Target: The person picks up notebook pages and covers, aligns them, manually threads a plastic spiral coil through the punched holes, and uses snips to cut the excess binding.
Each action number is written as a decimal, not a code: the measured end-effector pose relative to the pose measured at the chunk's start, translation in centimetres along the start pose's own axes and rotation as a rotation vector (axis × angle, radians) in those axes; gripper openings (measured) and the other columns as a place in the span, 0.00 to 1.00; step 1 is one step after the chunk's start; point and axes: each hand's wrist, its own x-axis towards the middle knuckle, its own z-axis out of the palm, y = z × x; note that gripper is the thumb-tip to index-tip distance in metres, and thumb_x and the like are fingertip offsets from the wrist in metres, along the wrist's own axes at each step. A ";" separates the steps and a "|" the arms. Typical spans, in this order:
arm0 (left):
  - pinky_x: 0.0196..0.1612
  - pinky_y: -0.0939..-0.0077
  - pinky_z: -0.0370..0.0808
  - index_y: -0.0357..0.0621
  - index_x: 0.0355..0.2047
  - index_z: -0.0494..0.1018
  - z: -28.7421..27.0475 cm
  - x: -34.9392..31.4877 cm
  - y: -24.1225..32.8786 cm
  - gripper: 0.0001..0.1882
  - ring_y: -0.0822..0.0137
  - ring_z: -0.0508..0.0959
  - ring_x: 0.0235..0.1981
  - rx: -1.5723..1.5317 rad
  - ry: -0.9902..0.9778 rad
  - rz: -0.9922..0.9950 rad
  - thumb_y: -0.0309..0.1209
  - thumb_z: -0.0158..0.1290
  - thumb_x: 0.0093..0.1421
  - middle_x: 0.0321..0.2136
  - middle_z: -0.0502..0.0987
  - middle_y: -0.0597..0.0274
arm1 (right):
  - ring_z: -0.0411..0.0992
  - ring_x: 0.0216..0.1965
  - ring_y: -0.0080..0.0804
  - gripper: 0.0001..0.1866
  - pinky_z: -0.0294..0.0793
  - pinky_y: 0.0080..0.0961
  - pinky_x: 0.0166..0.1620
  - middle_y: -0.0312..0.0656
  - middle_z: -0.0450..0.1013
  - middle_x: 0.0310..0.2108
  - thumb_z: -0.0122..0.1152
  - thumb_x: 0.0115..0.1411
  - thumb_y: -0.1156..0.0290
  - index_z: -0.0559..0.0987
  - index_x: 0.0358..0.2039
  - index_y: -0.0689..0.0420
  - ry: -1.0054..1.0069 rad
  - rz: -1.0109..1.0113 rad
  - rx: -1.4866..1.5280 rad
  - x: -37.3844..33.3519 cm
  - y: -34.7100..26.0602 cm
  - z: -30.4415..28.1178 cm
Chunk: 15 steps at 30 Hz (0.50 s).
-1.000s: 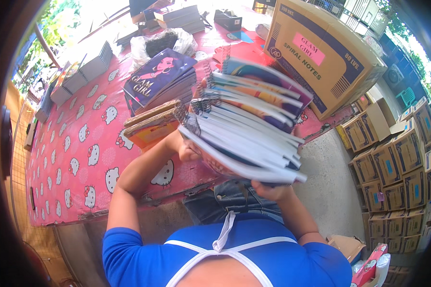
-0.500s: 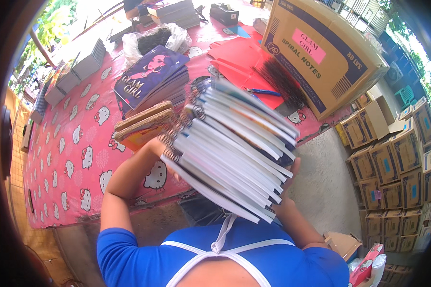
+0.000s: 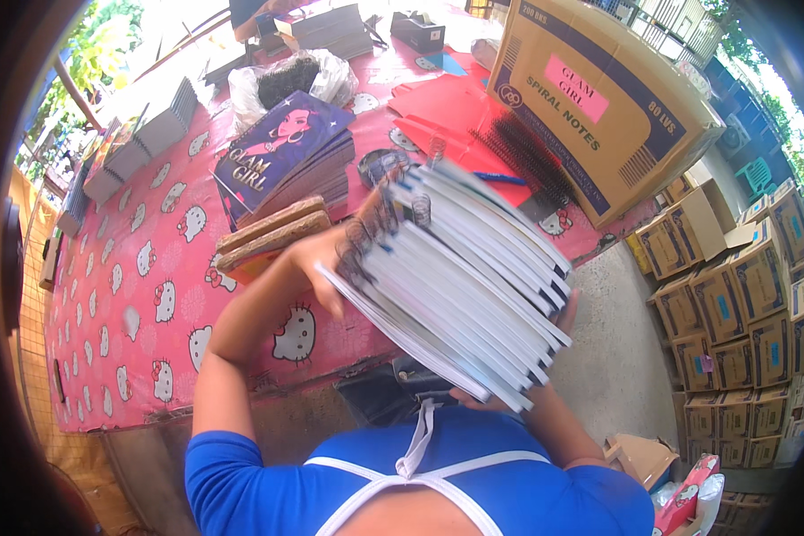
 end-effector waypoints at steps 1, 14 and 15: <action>0.58 0.68 0.61 0.49 0.59 0.30 0.7 0.3 0.2 0.63 0.61 0.64 0.56 -0.140 0.057 -0.102 0.32 0.70 0.36 0.57 0.60 0.47 | 0.58 0.60 0.42 0.48 0.55 0.40 0.62 0.49 0.58 0.59 0.69 0.46 0.55 0.54 0.62 0.58 0.002 0.037 0.009 -0.5 0.1 0.1; 0.62 0.68 0.56 0.40 0.64 0.37 1.7 3.1 1.6 0.64 0.62 0.58 0.60 -0.447 0.291 -0.356 0.34 0.71 0.36 0.59 0.58 0.51 | 0.67 0.52 0.39 0.35 0.65 0.30 0.56 0.46 0.69 0.50 0.73 0.46 0.63 0.71 0.54 0.61 0.082 0.028 0.079 -0.3 -1.2 1.2; 0.62 0.68 0.56 0.39 0.65 0.38 1.5 3.1 2.0 0.64 0.62 0.57 0.60 -0.458 0.278 -0.377 0.34 0.71 0.36 0.59 0.58 0.51 | 0.66 0.54 0.40 0.37 0.64 0.31 0.57 0.47 0.67 0.53 0.71 0.48 0.62 0.66 0.56 0.62 0.042 -0.013 0.142 -0.2 -1.2 1.0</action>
